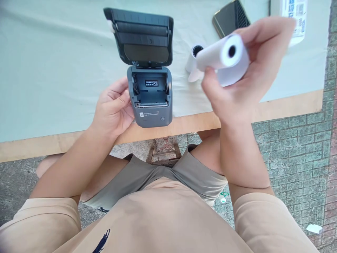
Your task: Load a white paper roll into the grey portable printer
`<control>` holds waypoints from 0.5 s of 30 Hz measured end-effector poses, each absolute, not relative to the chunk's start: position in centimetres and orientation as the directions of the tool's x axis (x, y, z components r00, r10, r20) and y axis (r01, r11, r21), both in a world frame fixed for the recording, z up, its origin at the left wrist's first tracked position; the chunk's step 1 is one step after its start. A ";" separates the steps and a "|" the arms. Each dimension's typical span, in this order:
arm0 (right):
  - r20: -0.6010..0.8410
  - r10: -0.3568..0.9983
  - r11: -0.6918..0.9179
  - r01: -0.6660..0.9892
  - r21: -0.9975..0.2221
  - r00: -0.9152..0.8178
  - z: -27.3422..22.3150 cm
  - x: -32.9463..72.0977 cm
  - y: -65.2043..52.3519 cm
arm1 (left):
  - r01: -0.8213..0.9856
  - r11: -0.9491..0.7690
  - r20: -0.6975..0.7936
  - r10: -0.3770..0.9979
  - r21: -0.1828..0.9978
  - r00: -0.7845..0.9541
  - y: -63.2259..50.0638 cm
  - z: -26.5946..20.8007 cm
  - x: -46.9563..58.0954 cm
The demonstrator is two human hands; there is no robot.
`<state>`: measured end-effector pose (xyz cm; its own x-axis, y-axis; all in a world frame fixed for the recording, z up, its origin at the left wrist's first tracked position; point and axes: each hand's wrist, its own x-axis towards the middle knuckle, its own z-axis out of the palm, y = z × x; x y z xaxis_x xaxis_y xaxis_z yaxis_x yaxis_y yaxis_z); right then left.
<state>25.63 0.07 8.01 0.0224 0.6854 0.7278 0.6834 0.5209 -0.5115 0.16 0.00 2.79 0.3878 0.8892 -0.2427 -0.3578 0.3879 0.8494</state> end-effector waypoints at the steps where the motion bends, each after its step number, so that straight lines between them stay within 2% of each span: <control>1: 0.712 0.702 0.517 0.675 -0.527 0.019 8.3 24.6 -0.2 | -0.360 0.386 -0.238 0.888 0.850 0.393 0.0 2.8 0.2; 2: 0.676 0.737 0.497 0.681 -0.537 -0.005 8.6 23.6 -0.5 | -0.363 0.384 -0.234 0.889 0.849 0.394 0.0 2.7 0.1; 4: 0.660 0.744 0.534 0.690 -0.489 -0.107 9.3 21.7 -1.0 | -0.375 0.371 -0.225 0.898 0.849 0.378 0.0 2.5 0.1; 5: 0.603 0.780 0.507 0.736 -0.448 -0.170 9.6 20.8 -1.3 | -0.382 0.361 -0.221 0.905 0.851 0.363 -0.1 2.4 0.1; 9: 0.249 0.932 0.318 0.925 -0.210 -0.264 10.2 18.5 -1.6 | -0.384 0.337 -0.216 0.921 0.860 0.325 -0.1 2.0 0.1; 11: 0.212 0.932 0.332 0.928 -0.167 -0.295 10.0 18.3 -1.4 | -0.381 0.334 -0.209 0.920 0.862 0.333 -0.2 1.8 0.1; 15: 0.212 0.909 0.395 0.904 -0.166 -0.359 9.3 18.5 -0.9 | -0.395 0.347 -0.208 0.912 0.850 0.354 -0.2 1.6 0.1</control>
<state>18.54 -0.88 9.27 -0.3587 0.9091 0.2117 0.9036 0.3951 -0.1656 0.05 -0.17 1.62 0.3539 0.9118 -0.2080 -0.3954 0.3474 0.8502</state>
